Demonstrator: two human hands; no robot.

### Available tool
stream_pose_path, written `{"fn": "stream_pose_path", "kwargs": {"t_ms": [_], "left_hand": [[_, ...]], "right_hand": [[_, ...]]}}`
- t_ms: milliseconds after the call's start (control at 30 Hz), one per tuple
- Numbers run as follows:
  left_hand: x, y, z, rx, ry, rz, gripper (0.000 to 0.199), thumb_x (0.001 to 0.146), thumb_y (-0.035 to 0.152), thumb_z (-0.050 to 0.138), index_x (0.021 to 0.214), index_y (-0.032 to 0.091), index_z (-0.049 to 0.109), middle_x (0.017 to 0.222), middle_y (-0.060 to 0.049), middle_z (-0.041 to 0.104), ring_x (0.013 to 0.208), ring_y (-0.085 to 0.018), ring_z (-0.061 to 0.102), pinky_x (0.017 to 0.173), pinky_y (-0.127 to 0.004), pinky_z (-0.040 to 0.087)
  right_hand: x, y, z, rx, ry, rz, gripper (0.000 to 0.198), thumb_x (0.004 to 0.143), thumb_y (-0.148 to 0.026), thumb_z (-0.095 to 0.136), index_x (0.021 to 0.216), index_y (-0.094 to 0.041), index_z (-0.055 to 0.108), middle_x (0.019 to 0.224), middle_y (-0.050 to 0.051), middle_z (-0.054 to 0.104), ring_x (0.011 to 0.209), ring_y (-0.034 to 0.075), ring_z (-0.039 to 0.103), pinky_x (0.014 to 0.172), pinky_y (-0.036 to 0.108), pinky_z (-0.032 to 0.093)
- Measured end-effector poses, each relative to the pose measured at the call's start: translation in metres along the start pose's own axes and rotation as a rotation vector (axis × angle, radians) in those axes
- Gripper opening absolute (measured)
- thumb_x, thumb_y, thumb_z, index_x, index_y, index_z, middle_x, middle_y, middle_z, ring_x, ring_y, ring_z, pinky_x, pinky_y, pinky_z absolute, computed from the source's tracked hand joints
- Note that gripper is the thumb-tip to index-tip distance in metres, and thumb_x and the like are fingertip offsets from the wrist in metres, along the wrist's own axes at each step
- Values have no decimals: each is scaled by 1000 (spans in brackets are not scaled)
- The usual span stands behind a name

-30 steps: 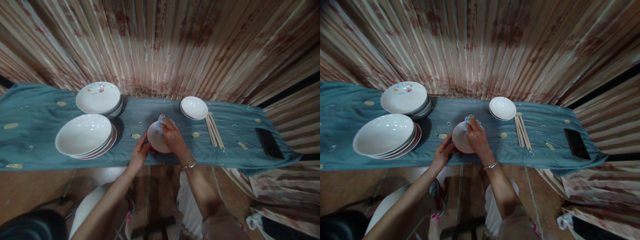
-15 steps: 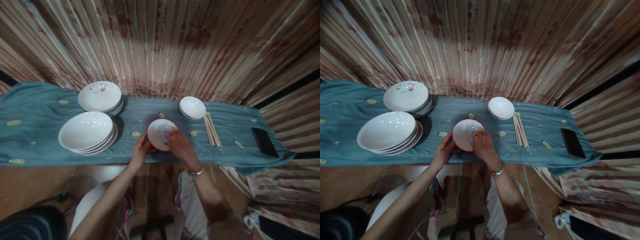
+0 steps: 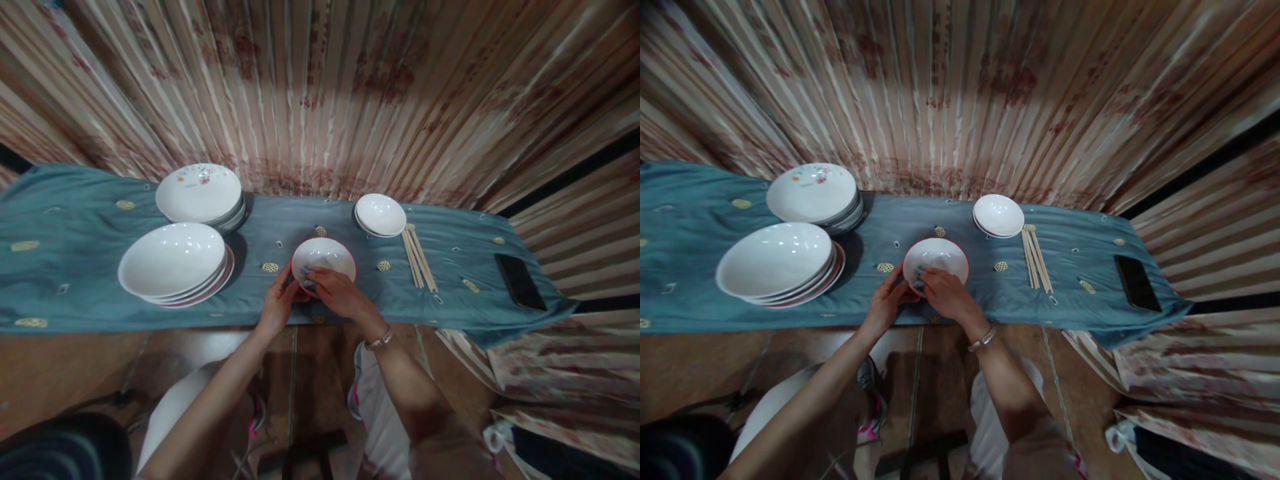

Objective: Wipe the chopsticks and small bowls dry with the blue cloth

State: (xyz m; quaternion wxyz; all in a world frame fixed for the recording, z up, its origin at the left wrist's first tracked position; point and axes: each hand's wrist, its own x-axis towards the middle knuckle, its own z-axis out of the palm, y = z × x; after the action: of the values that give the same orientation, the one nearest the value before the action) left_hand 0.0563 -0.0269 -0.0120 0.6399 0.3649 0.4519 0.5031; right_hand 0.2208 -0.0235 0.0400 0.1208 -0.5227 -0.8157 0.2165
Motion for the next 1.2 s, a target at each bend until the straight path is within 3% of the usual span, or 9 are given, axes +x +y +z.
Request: {"fn": "stream_pose_path", "kwargs": {"t_ms": [300,467,633,767,900,1067,1200], "left_hand": [[2,2,1,-15,10,-2,75,70,40,78,138,17,57,79,0,70,61,-15,66,57,-28,60],[2,4,2,-3,12,12,73,71,38,77,137,16,57,80,0,70,61,-13,65,56,-26,59],[1,5,3,-16,2,11,70,72,35,76,137,17,58,81,0,71,62,-13,66,58,-27,60],[1,6,3,-42,2,-21,71,73,33,74,140,16,55,77,0,71,64,-15,66,60,-29,60],[0,9,3,-63,-6,-73,74,78,32,67,146,12,49,74,-1,71,67,-18,69,65,-33,62],[0,10,2,-76,-2,-89,72,74,23,61,145,12,51,72,0,70,65,-17,68,67,-34,62],[1,8,2,-73,-4,-57,67,68,19,62,134,15,59,86,-2,73,69,-16,68,70,-34,62]], "right_hand": [[15,1,-3,-151,4,81,43,91,-4,46,130,-6,64,149,20,54,142,24,48,120,39,38],[13,1,-15,-299,8,138,37,93,-6,44,121,-7,68,145,19,57,138,27,50,117,42,39],[5,-1,-25,-339,-83,177,33,95,-10,43,113,-8,72,129,18,68,126,28,59,110,39,44],[0,-1,-28,-227,-128,165,31,96,-14,44,109,-11,73,119,16,73,116,26,66,104,37,47],[0,1,-20,-9,-100,98,34,95,-12,44,113,-17,73,122,10,74,115,22,67,103,36,48],[6,0,-1,221,35,-1,42,91,-8,44,122,-19,70,127,7,72,118,19,66,106,35,48],[11,-8,16,310,211,-85,49,90,-7,44,132,-21,64,134,6,68,125,18,62,112,38,45]]}}
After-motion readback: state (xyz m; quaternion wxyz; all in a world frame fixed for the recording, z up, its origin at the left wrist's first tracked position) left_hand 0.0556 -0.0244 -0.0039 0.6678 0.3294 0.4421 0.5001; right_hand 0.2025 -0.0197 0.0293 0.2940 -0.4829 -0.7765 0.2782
